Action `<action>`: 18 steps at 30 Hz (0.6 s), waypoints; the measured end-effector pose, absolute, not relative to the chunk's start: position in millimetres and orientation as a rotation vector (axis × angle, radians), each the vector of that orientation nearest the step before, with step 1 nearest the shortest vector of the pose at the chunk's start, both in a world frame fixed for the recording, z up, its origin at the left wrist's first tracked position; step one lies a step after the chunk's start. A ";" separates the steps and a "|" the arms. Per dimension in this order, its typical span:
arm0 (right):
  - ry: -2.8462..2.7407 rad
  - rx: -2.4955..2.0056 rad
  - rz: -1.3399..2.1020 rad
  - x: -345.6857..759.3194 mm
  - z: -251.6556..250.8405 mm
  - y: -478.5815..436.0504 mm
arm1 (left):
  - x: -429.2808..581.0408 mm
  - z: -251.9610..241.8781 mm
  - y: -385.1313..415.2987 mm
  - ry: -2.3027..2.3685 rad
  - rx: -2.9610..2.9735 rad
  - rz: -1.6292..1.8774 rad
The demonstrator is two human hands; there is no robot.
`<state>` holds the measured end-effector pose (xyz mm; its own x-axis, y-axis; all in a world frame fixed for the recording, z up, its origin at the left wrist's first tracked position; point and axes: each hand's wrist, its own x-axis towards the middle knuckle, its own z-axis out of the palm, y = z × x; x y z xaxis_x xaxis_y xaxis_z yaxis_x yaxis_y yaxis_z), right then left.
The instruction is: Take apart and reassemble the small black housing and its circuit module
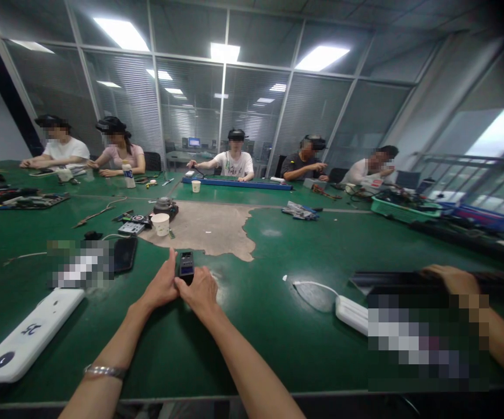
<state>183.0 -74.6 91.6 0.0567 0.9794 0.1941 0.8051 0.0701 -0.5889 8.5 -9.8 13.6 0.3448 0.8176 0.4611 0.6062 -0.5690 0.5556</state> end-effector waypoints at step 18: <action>-1.553 -1.761 0.203 298.7 103.7 -62.8 | 14.4 35.3 -18.1 1.367 2.342 0.889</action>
<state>298.7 -62.8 103.7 0.2454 0.9018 0.3557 0.7799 0.0343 -0.6250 14.4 -18.1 35.3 0.3606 0.8583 0.3650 0.6813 -0.5096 0.5254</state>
